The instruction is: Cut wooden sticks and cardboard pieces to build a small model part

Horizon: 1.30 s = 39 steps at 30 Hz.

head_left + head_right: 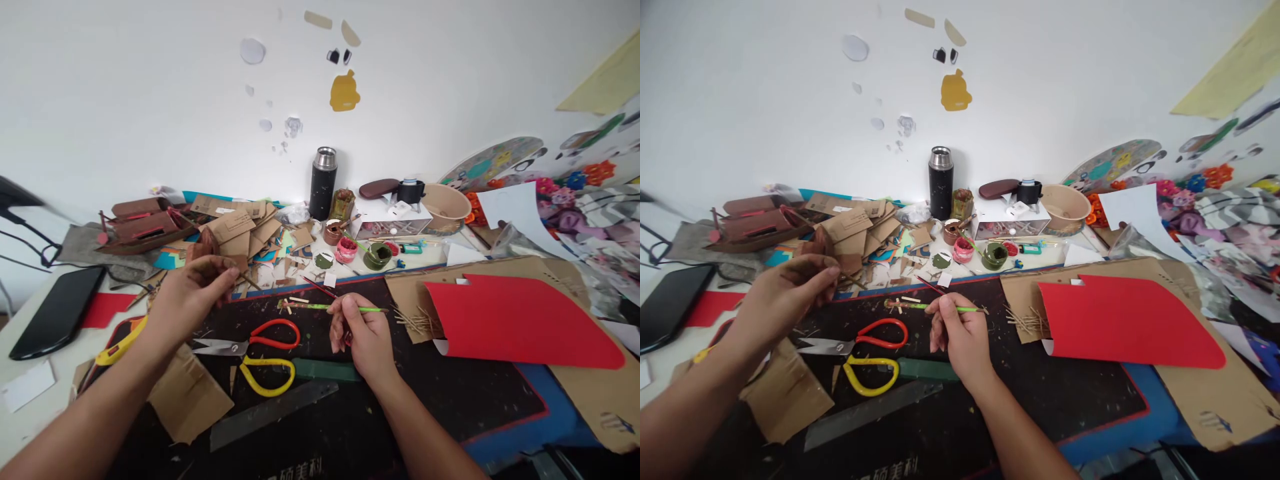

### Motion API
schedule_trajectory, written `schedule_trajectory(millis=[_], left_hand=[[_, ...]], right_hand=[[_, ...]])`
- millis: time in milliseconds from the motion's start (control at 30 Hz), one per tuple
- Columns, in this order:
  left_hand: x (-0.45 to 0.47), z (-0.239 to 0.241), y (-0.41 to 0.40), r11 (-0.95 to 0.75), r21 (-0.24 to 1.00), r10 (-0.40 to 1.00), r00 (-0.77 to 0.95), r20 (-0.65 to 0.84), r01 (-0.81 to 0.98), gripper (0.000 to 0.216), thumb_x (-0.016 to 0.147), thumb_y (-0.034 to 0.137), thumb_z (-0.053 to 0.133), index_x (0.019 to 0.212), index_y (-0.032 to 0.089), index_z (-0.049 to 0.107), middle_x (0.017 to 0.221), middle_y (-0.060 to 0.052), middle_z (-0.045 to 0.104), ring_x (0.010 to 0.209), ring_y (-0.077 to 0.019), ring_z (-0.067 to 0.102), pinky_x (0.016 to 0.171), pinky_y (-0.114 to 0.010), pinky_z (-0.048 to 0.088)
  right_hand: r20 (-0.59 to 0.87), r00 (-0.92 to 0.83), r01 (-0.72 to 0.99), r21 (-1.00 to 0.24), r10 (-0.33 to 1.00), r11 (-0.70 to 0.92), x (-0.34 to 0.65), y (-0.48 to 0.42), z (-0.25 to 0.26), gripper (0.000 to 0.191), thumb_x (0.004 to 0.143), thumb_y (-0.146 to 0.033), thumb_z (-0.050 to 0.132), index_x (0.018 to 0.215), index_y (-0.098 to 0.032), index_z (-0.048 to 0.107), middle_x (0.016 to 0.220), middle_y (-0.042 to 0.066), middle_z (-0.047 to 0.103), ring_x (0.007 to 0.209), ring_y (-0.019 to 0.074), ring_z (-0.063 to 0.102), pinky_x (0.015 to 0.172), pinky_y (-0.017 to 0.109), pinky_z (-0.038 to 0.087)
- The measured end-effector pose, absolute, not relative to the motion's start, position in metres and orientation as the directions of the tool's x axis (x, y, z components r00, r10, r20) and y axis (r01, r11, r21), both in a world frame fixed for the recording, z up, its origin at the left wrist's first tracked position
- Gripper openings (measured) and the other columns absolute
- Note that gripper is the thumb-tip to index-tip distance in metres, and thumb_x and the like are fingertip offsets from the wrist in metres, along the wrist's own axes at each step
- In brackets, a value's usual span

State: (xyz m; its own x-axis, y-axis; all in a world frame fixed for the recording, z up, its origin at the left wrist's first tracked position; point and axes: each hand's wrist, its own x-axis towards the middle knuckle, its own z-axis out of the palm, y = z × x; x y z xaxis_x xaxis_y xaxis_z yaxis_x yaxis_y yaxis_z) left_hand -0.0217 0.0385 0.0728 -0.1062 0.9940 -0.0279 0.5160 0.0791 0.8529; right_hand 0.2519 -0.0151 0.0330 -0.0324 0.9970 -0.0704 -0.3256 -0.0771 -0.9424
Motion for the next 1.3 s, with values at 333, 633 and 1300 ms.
schedule_trajectory(millis=[333, 633, 1300], left_hand=[[-0.029, 0.096, 0.185, -0.081, 0.375, 0.995, 0.097, -0.025, 0.924, 0.042, 0.080, 0.052, 0.059, 0.086, 0.015, 0.079, 0.070, -0.006, 0.075, 0.067, -0.0215, 0.062, 0.064, -0.030, 0.040], [-0.001, 0.083, 0.247, -0.121, 0.031, 0.978, 0.125, -0.168, 0.992, 0.032, 0.070, 0.041, 0.060, 0.083, 0.022, 0.083, 0.083, -0.011, 0.081, 0.079, -0.0293, 0.072, 0.067, -0.032, 0.046], [0.007, 0.057, 0.268, -0.174, 0.002, 0.963, 0.170, -0.208, 0.985, 0.029, 0.074, 0.044, 0.064, 0.083, 0.021, 0.079, 0.086, -0.012, 0.080, 0.081, -0.0281, 0.071, 0.068, -0.031, 0.045]], right_hand=[[-0.089, -0.024, -0.339, -0.936, 0.996, -0.092, 0.254, -0.017, 0.028, 0.051, 0.094, -0.066, 0.070, 0.082, -0.016, 0.068, 0.049, -0.006, 0.051, 0.036, 0.0093, 0.053, 0.037, 0.017, 0.033], [-0.130, -0.017, -0.369, -0.921, 0.991, -0.127, 0.258, -0.014, 0.021, 0.052, 0.093, -0.066, 0.071, 0.082, -0.016, 0.068, 0.049, -0.006, 0.052, 0.036, 0.0089, 0.053, 0.037, 0.017, 0.031], [-0.179, -0.032, -0.368, -0.913, 0.983, -0.178, 0.259, -0.015, 0.017, 0.055, 0.091, -0.070, 0.071, 0.081, -0.016, 0.068, 0.049, -0.005, 0.052, 0.036, 0.0090, 0.050, 0.036, 0.018, 0.031]])
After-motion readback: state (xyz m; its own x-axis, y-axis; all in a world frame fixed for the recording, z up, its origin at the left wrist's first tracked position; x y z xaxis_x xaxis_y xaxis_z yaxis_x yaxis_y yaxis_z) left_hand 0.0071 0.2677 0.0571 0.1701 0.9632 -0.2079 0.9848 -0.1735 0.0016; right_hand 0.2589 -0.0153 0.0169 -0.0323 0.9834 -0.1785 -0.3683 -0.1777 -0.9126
